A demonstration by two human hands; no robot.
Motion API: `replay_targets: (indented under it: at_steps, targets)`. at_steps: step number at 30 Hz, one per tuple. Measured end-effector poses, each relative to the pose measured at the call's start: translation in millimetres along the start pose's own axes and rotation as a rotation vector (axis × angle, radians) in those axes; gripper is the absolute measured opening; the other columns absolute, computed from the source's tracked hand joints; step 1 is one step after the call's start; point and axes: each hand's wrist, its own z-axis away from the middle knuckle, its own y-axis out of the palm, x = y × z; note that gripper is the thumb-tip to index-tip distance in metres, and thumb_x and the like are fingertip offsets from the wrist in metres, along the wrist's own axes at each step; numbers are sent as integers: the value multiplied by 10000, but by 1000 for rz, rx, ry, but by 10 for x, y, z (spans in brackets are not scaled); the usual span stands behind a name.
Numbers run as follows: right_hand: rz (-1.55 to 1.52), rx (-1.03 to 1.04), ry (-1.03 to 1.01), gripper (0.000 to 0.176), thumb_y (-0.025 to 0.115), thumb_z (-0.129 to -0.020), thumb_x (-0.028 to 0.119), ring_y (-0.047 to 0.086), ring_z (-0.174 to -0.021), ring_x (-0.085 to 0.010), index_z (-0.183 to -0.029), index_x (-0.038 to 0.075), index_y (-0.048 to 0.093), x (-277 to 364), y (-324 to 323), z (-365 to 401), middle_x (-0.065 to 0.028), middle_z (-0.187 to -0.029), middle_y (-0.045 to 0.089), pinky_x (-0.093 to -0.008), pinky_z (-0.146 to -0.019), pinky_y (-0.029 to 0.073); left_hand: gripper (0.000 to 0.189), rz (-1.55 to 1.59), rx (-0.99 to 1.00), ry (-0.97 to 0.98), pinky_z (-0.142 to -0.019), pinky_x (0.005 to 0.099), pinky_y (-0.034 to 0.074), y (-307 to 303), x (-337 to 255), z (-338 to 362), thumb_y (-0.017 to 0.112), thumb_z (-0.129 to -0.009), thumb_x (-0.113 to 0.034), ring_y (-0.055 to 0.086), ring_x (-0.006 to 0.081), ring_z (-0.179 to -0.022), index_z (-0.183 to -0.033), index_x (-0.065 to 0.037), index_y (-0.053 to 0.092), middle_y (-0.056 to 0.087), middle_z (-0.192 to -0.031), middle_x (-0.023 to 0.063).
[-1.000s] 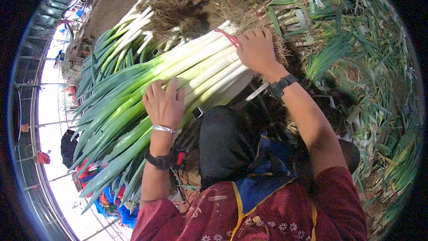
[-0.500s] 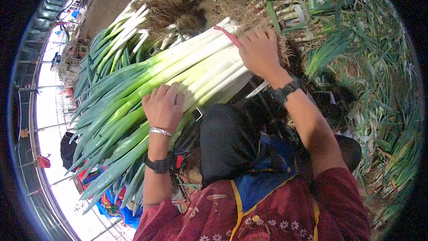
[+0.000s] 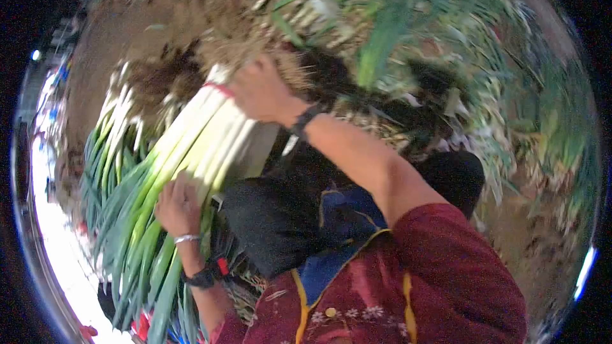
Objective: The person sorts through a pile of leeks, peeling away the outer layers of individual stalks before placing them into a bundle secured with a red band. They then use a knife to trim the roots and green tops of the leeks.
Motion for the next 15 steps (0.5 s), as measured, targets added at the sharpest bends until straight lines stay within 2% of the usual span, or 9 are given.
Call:
replay_targets:
  at_steps: [2,5,8,9,11,12,13,14,15]
  targets:
    - [-93,17,89,252,517,-932,310,504,-949,-240,-886,113,667,-11,-71,-11,-42,-904,577,-492,-938,323,330,-42,19,21,-754,442,453,14,-18,-7,636,-852,-334,614,252,-899,-1165,-230,660,643,-973,6]
    - [-238,-166,65,243,518,-940,316,513,-1005,-241,-913,119,657,-87,-55,71,-36,-927,587,-491,-958,323,355,-87,120,6,-772,453,454,-24,-28,-12,595,-890,-340,606,262,-942,-1231,-245,633,638,-1026,18]
    - [-389,-442,208,181,566,-905,277,507,-1094,-254,-941,119,647,-214,-135,228,-38,-968,599,-491,-985,325,361,-146,91,66,-761,462,472,-22,29,-29,560,-898,-291,617,287,-964,-1251,-254,621,643,-1044,49]
    - [-389,-502,264,142,592,-862,179,537,-1101,-276,-984,125,641,-370,-169,353,-55,-985,617,-484,-960,380,389,-96,172,10,-827,463,461,-59,6,-52,591,-896,-299,591,304,-1032,-1275,-215,616,632,-1096,94]
    - [-409,-639,460,137,608,-825,118,590,-1006,-291,-956,113,648,-740,27,756,-87,-945,636,-445,-876,453,389,33,243,2,-853,465,464,-90,73,-128,609,-886,-266,587,324,-1044,-1264,-174,620,629,-1109,117]
    - [-451,-413,715,135,615,-846,141,617,-956,-301,-960,83,659,-969,253,1072,-121,-940,659,-403,-823,481,390,95,277,-4,-865,465,465,-115,92,-169,618,-880,-250,586,334,-1050,-1259,-154,621,628,-1116,129]
    - [-667,-350,950,176,627,-868,172,623,-915,-298,-998,64,675,-1191,598,1438,-141,-945,669,-383,-797,484,379,90,208,49,-904,467,462,-159,40,-255,629,-879,-205,579,369,-1044,-1242,-96,620,627,-1117,161]
    - [-769,-238,1114,229,599,-907,200,625,-843,-296,-1079,65,668,-1328,694,1845,-154,-930,670,-387,-760,488,364,120,137,103,-901,449,468,-245,-80,-374,627,-887,-190,589,357,-1039,-1234,-80,622,632,-1114,162]
    - [-753,-166,1344,260,554,-913,207,638,-833,-374,-945,-23,671,-1471,1062,2283,-213,-871,664,-430,-725,500,349,153,64,159,-899,431,474,-360,-276,-512,624,-895,-175,599,346,-1034,-1226,-64,623,637,-1111,164]
